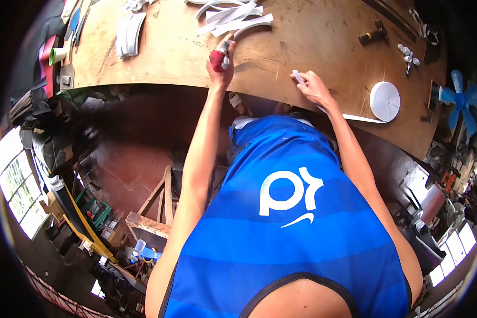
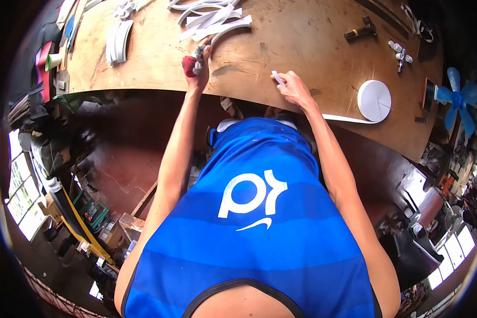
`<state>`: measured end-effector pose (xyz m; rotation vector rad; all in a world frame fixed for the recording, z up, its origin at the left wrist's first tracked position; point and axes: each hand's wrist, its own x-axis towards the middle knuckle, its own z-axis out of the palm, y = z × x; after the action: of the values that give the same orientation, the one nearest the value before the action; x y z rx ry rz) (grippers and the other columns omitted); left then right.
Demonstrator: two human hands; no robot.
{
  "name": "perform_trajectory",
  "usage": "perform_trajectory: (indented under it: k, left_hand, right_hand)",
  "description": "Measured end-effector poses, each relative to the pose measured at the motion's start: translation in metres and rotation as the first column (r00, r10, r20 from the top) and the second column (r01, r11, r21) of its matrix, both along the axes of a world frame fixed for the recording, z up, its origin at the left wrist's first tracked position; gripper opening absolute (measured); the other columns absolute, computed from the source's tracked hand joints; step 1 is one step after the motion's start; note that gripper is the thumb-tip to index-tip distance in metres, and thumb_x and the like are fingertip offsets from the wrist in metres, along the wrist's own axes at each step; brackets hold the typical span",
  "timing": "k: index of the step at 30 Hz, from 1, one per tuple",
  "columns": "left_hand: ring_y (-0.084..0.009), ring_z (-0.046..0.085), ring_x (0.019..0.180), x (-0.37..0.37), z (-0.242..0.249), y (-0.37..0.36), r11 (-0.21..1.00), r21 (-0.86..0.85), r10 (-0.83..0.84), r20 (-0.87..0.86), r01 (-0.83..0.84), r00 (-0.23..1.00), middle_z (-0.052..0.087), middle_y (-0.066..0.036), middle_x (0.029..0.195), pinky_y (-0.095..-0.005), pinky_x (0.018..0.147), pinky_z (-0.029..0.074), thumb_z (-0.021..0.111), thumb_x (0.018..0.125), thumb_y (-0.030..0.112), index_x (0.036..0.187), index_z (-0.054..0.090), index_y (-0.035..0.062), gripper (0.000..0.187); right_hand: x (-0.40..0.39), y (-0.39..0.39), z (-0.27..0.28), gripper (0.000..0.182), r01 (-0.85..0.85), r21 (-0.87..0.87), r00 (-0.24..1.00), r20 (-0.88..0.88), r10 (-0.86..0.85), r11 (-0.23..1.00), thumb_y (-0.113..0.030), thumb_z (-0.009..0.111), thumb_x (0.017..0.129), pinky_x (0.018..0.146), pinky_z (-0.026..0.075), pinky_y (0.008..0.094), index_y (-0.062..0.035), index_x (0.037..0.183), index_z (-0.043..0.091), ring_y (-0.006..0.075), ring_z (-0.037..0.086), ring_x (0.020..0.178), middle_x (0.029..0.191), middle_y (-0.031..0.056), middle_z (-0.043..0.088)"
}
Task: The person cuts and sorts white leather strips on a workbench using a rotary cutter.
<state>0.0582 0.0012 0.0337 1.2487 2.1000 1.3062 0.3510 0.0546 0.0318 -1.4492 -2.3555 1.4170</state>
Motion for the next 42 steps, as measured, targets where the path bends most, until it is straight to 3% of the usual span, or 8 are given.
perform_trajectory:
  k: [3, 6, 14, 22, 25, 26, 33, 42]
  left_hand:
    - [-0.0069, 0.059, 0.066, 0.004, -0.009, -0.029, 1.000, 0.007, 0.011, 0.116, -0.012, 0.993, 0.067, -0.002, 0.075, -0.0239, 0.061, 0.047, 0.064, 0.093, 0.014, 0.114, 0.067, 0.0001, 0.026]
    - [-0.0093, 0.064, 0.072, 0.005, -0.020, -0.064, 0.985, 0.126, 0.063, 0.387, -0.121, 0.920, 0.070, -0.005, 0.086, -0.0245, 0.063, 0.050, 0.065, 0.092, 0.014, 0.111, 0.067, -0.0028, 0.026]
    - [-0.0040, 0.054, 0.064, -0.023, -0.008, -0.104, 0.974, 0.029, 0.198, 0.364, -0.223, 0.910, 0.059, 0.001, 0.071, -0.0214, 0.057, 0.042, 0.064, 0.093, 0.012, 0.112, 0.068, 0.0002, 0.023]
    - [-0.0024, 0.054, 0.063, -0.038, -0.031, -0.107, 0.993, -0.017, 0.111, 0.406, -0.115, 0.907, 0.064, 0.000, 0.067, -0.0241, 0.055, 0.043, 0.067, 0.090, 0.025, 0.111, 0.068, 0.0024, 0.031]
    - [-0.0159, 0.060, 0.055, -0.034, -0.046, -0.102, 0.998, 0.055, 0.017, 0.355, -0.039, 0.935, 0.060, -0.017, 0.065, -0.0326, 0.054, 0.046, 0.064, 0.090, 0.035, 0.112, 0.069, 0.0109, 0.033]
    - [-0.0023, 0.051, 0.062, -0.033, -0.049, -0.104, 1.000, 0.012, -0.012, 0.405, 0.007, 0.914, 0.064, 0.006, 0.073, -0.0214, 0.056, 0.042, 0.062, 0.093, 0.010, 0.111, 0.067, -0.0028, 0.023]
    - [-0.0154, 0.049, 0.048, -0.025, -0.017, -0.090, 0.988, -0.153, 0.009, 0.030, -0.004, 1.000, 0.050, -0.016, 0.058, -0.0331, 0.050, 0.042, 0.059, 0.094, 0.034, 0.116, 0.067, 0.0144, 0.031]
    - [-0.0264, 0.062, 0.056, -0.023, -0.025, -0.093, 0.971, -0.238, 0.016, -0.042, -0.026, 0.999, 0.057, -0.016, 0.061, -0.0375, 0.055, 0.047, 0.056, 0.093, 0.043, 0.115, 0.068, 0.0184, 0.035]
  right_hand:
    - [-0.002, -0.011, 0.003, 0.034, 0.047, 0.096, 0.997, 0.049, -0.052, 0.994, -0.016, 0.062, 0.080, 0.079, 0.047, 0.0402, -0.0073, 0.112, 0.067, 0.0364, 0.059, 0.085, 0.087, 0.0201, 0.058]
    - [-0.029, -0.012, 0.009, 0.029, -0.003, 0.090, 1.000, 0.026, 0.000, 0.996, -0.015, 0.066, 0.080, 0.076, 0.049, 0.0409, -0.0071, 0.108, 0.068, 0.0358, 0.063, 0.084, 0.087, 0.0191, 0.065]
    - [-0.152, -0.010, 0.016, 0.025, -0.044, -0.244, 0.985, -0.170, 0.002, 0.969, -0.007, 0.073, 0.076, 0.063, 0.051, 0.0296, -0.0035, 0.100, 0.065, 0.0129, 0.064, 0.068, 0.085, 0.0083, 0.071]
    - [-0.202, -0.007, -0.029, 0.021, 0.035, 0.026, 0.988, -0.153, -0.030, 0.999, -0.011, 0.070, 0.076, 0.058, 0.049, 0.0361, -0.0055, 0.095, 0.064, 0.0233, 0.066, 0.065, 0.075, 0.0152, 0.068]
    - [-0.202, -0.008, -0.035, 0.024, 0.046, 0.142, 0.985, -0.171, -0.021, 0.989, -0.017, 0.072, 0.074, 0.061, 0.050, 0.0400, -0.0053, 0.093, 0.064, 0.0300, 0.067, 0.067, 0.076, 0.0168, 0.067]
    - [-0.202, -0.008, -0.037, 0.024, 0.047, 0.142, 0.986, -0.167, -0.023, 0.989, -0.017, 0.072, 0.074, 0.061, 0.050, 0.0400, -0.0053, 0.093, 0.064, 0.0300, 0.067, 0.067, 0.076, 0.0168, 0.067]
    - [-0.204, -0.006, -0.027, 0.024, 0.016, 0.086, 0.997, -0.073, -0.010, 0.996, -0.022, 0.072, 0.074, 0.063, 0.051, 0.0403, -0.0069, 0.092, 0.065, 0.0314, 0.068, 0.069, 0.069, 0.0161, 0.066]
    - [-0.134, 0.007, -0.007, 0.030, 0.039, 0.094, 0.999, 0.005, -0.039, 0.995, -0.032, 0.073, 0.077, 0.065, 0.050, 0.0367, -0.0076, 0.092, 0.065, 0.0226, 0.066, 0.070, 0.073, 0.0123, 0.067]
